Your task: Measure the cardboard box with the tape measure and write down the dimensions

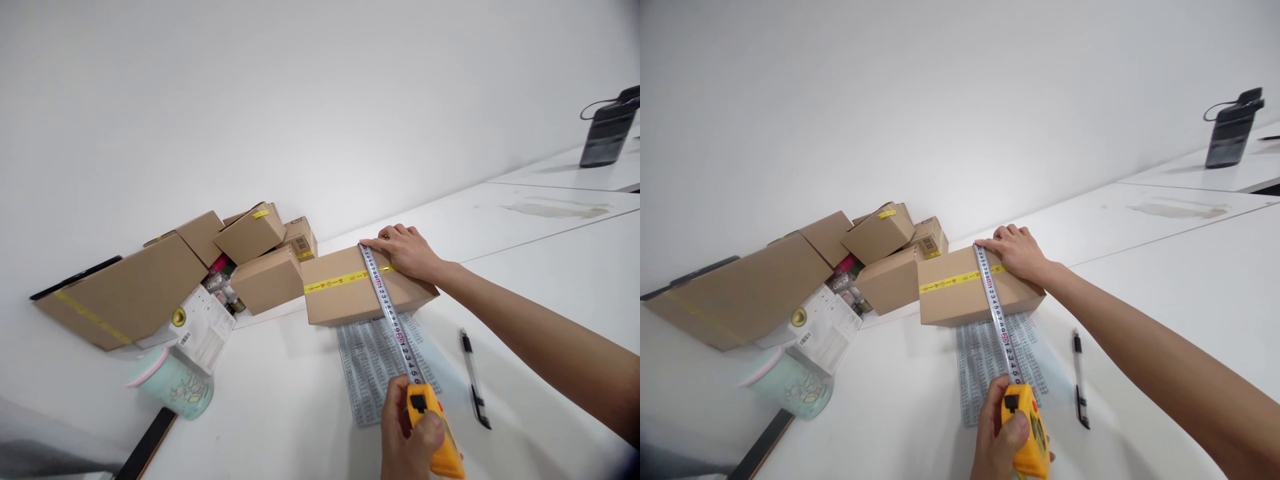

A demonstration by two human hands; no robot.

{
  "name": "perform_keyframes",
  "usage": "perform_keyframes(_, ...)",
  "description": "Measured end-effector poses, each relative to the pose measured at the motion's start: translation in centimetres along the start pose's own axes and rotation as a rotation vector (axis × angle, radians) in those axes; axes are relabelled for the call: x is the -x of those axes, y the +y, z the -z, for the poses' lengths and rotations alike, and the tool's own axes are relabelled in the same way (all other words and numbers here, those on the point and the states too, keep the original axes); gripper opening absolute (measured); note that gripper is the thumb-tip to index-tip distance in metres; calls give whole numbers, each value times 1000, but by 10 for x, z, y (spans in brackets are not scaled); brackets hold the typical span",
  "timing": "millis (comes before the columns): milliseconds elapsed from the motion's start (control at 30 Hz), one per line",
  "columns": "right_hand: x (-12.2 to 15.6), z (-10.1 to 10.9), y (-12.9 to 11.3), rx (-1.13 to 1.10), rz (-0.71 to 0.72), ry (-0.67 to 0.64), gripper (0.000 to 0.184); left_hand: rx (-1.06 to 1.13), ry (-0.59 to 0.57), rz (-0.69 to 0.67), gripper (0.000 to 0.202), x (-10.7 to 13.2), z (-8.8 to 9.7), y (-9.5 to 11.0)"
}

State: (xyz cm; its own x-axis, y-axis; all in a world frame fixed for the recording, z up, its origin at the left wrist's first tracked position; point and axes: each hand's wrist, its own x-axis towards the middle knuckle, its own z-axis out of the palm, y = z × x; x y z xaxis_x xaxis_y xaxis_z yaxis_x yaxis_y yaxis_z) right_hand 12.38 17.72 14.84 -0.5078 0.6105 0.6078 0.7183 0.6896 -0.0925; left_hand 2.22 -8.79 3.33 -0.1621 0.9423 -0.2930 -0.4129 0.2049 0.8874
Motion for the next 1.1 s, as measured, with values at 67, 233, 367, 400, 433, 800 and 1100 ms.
perform_keyframes(67, 0, 0, -1, 6, -2, -11, 56, -8, -6, -9, 75, -1, 1, -1)
perform_keyframes(233, 1, 0, 0, 20, -3, -1, 56, -8, -5, 11, 75, -1, 1, -2)
perform_keyframes(367, 1, 0, 0, 8, 3, -3, 56, 12, 19, 3, 75, -1, 1, -4)
perform_keyframes(400, 1, 0, -1, 2, 0, 1, 55, 8, 14, -2, 75, -2, 2, -5)
perform_keyframes(433, 1, 0, -1, -2, -3, 6, 55, 3, 7, -8, 74, -3, 2, -7)
perform_keyframes(800, 3, -1, 0, 50, 13, 2, 63, -39, -27, -33, 81, -8, 8, -16)
perform_keyframes(1100, 3, -1, -1, 41, 8, 0, 62, -6, -37, -69, 81, -11, 9, -18)
